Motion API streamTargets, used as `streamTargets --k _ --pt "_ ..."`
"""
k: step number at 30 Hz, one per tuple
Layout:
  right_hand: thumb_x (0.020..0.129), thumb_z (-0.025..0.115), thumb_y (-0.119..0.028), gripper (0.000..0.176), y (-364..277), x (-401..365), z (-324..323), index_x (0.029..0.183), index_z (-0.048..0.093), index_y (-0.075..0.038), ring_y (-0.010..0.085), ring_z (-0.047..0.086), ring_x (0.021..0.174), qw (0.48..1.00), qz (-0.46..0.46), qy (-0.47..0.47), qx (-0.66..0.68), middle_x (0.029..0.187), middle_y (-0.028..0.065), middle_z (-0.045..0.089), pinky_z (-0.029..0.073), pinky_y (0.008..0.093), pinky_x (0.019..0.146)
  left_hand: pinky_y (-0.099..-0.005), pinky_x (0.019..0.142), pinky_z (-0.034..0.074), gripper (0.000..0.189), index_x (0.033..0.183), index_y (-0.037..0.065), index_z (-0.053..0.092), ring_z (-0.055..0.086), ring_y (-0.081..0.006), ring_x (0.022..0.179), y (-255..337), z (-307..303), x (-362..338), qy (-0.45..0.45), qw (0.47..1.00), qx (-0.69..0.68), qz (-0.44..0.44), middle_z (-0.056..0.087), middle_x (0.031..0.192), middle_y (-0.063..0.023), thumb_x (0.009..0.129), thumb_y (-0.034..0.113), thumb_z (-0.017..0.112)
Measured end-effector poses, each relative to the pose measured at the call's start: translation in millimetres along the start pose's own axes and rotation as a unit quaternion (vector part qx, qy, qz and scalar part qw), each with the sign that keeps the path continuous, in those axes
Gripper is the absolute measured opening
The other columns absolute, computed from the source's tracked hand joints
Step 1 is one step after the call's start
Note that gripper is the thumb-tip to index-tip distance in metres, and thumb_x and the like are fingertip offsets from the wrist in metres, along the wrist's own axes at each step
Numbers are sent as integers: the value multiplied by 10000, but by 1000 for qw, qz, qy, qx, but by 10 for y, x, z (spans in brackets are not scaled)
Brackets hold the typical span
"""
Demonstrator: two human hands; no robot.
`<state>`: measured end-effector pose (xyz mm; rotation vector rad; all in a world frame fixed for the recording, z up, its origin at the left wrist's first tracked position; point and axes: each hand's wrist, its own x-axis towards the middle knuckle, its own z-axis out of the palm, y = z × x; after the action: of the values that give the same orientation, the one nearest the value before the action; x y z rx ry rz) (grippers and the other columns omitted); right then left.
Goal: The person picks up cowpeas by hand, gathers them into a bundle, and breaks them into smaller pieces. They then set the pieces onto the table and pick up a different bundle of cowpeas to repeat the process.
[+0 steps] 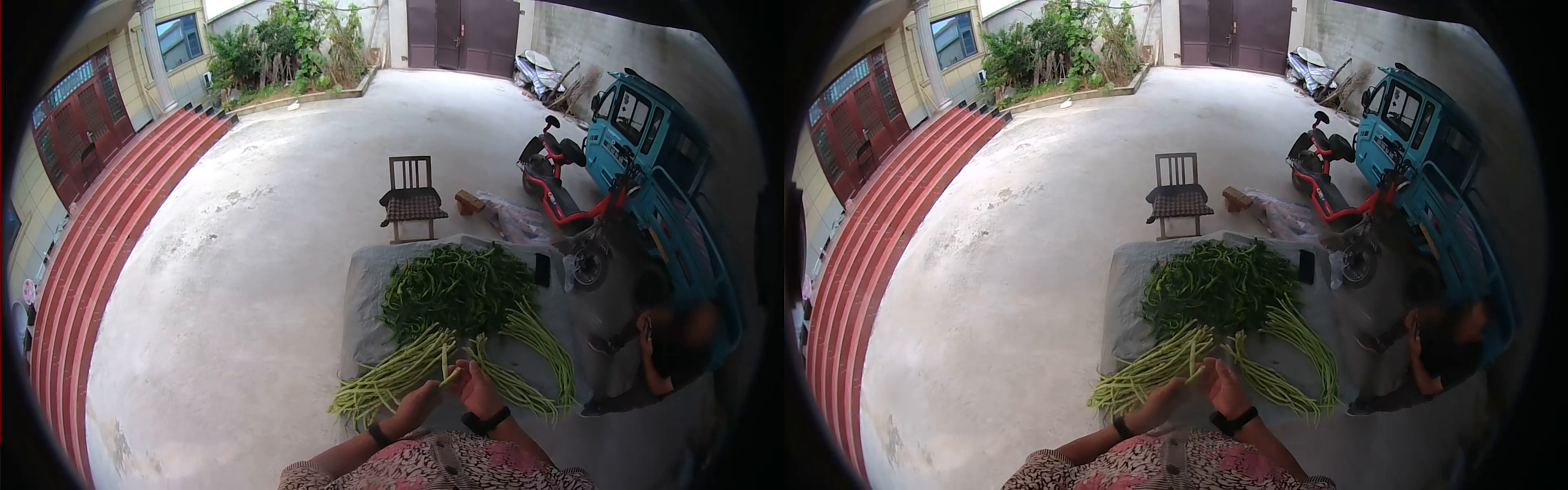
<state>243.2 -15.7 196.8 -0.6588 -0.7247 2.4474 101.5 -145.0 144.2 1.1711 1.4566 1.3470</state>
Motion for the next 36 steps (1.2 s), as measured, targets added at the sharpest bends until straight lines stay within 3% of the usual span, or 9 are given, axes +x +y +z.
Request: streamTargets --k 4,6,8,10,13,18,20,24,36 --pt "977 467 -388 372 6 80 -38 1124 558 -58 224 612 955 999 16 -1 31 1035 87 637 501 407 858 -318 693 484 287 1152 76 518 589 -231 754 -44 297 28 10 971 -226 -76 593 890 -117 877 84 600" --pt "977 471 -381 361 -68 67 83 1125 559 -63 217 613 946 998 33 11 46 1032 79 638 503 398 841 -323 689 484 286 1153 76 521 602 -237 761 70 284 -19 6 974 -220 -58 599 896 -127 880 99 603" --pt "974 483 -377 350 -101 112 18 1136 548 -73 204 615 943 999 43 -9 29 1055 69 635 505 377 820 -333 677 483 274 1147 74 523 613 -242 764 519 217 -64 12 997 -14 72 604 896 -137 888 123 600" --pt "978 478 -372 348 -141 111 -44 1141 547 -72 196 619 870 998 57 5 32 994 53 633 512 373 770 -352 657 479 248 1119 75 531 618 -276 756 141 251 -42 -74 994 -12 80 605 878 -147 890 139 600" --pt "983 472 -367 343 -204 105 -64 1141 550 -73 158 581 725 995 74 -23 62 853 17 594 495 335 662 -378 631 468 207 1072 76 542 609 -321 732 -131 295 -20 -82 975 151 141 596 828 -155 897 176 593" --pt "1000 422 -381 340 -257 102 -209 1101 559 -86 77 395 534 989 97 -29 105 658 -42 440 355 241 502 -409 640 464 197 1018 73 554 597 -376 745 158 263 -156 -58 994 73 50 592 791 -173 910 236 581" --pt "999 406 -413 379 -262 92 -264 1061 576 -80 73 343 507 989 100 -7 111 629 -38 400 315 239 479 -419 648 465 213 1018 70 558 603 -380 765 658 234 -200 -66 985 158 2 601 800 -181 913 255 577" --pt "1004 349 -454 442 -345 21 -266 1009 595 -87 77 301 465 986 90 -28 139 571 -35 355 289 245 454 -426 654 470 229 1038 67 564 611 -388 784 345 316 -193 -37 998 40 44 617 828 -191 912 258 578" --pt "983 426 -449 379 -471 -142 -85 1000 590 -109 65 238 420 994 101 24 31 538 -50 323 205 227 403 -455 622 450 200 1020 81 517 591 -417 730 -58 437 -210 -7 1000 10 -18 601 777 -205 947 267 507"
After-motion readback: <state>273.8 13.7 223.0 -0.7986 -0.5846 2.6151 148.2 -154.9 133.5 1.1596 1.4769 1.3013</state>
